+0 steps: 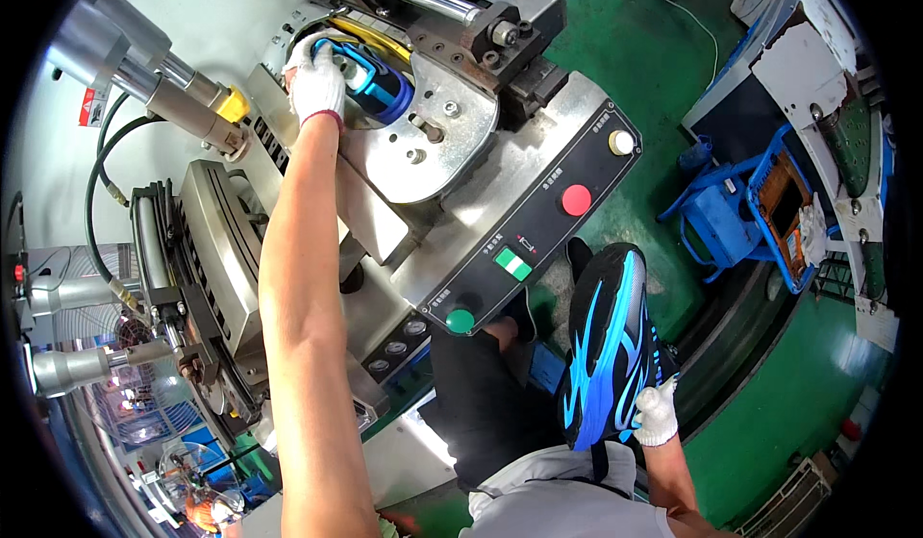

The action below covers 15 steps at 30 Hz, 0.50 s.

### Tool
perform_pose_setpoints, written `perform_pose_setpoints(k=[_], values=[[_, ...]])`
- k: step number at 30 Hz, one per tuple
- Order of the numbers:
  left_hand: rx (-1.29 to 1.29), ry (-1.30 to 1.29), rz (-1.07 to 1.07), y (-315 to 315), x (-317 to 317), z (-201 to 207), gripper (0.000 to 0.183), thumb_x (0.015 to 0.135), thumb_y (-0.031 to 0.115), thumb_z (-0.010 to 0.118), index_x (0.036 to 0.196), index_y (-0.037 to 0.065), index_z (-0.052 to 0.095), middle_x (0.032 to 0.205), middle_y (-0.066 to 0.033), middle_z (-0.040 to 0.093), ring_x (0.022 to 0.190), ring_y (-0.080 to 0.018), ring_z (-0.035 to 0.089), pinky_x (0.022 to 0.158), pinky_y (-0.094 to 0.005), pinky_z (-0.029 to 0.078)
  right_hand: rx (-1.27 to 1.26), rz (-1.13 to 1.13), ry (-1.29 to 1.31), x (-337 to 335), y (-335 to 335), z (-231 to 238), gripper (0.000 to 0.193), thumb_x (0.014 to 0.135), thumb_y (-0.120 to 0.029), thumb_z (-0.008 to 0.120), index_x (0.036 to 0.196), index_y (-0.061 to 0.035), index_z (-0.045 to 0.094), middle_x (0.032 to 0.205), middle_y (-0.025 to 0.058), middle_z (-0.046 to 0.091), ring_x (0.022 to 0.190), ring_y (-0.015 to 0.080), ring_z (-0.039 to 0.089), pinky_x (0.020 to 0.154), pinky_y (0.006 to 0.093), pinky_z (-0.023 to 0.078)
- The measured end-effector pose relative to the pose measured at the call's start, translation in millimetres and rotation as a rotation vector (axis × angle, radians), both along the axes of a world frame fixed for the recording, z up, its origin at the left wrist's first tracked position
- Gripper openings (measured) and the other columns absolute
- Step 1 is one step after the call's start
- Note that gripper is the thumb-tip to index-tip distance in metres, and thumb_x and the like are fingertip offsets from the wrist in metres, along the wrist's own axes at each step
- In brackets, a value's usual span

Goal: The person repeatedly picks up blue and black sneakers from a conveyor belt and places them into a machine. They operate the machine by pressing a green button, then remove the processed sneakers and place them onto a nearby blue cart. The cycle of picking, processing, and moving the sneakers continues throughout the video.

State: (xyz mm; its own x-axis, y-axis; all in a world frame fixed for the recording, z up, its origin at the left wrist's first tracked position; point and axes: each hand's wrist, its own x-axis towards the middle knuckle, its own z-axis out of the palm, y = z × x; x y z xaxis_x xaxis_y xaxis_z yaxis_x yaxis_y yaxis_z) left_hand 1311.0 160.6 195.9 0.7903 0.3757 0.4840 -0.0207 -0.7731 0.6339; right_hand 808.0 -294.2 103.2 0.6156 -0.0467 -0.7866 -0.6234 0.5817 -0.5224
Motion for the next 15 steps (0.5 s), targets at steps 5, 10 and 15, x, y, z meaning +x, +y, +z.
perform_pose_setpoints(k=[5,10,15], values=[[-0.142,-0.248,-0.025,-20.3,-63.4,81.2,0.025,0.104,0.016,0.066,0.125,0.006,0.074,0.106,-0.0091,0.076,0.096,-0.0167,0.071,0.09,-0.0308,0.056,-0.206,0.081,-0.029,17.1,8.0,42.1,0.034,0.085,-0.019,0.08,0.099,-0.0133,0.049,0.069,-0.0044,0.048,0.047,0.0065,0.042,0.04,0.0222,0.034],[0.048,-0.425,-0.133,-61.1,-215.5,158.3,0.025,0.105,0.01,0.065,0.127,0.003,0.072,0.122,-0.0107,0.074,0.112,-0.016,0.069,0.1,-0.0319,0.053,-0.303,0.036,-0.319,50.1,28.2,65.8,0.024,0.088,-0.018,0.075,0.094,-0.0163,0.053,0.072,-0.0087,0.045,0.049,0.0023,0.036,0.04,0.0217,0.026],[-0.02,-0.246,-0.621,-59.2,-392.9,134.2,0.017,0.093,-0.006,0.065,0.104,0.005,0.071,0.121,-0.02,0.073,0.119,-0.0403,0.069,0.106,-0.0565,0.051,-0.485,0.085,-0.671,133.9,58.5,109.3,0.025,0.09,-0.016,0.079,0.112,-0.0081,0.07,0.083,-0.0078,0.06,0.056,0.0005,0.044,0.045,0.0215,0.031]])
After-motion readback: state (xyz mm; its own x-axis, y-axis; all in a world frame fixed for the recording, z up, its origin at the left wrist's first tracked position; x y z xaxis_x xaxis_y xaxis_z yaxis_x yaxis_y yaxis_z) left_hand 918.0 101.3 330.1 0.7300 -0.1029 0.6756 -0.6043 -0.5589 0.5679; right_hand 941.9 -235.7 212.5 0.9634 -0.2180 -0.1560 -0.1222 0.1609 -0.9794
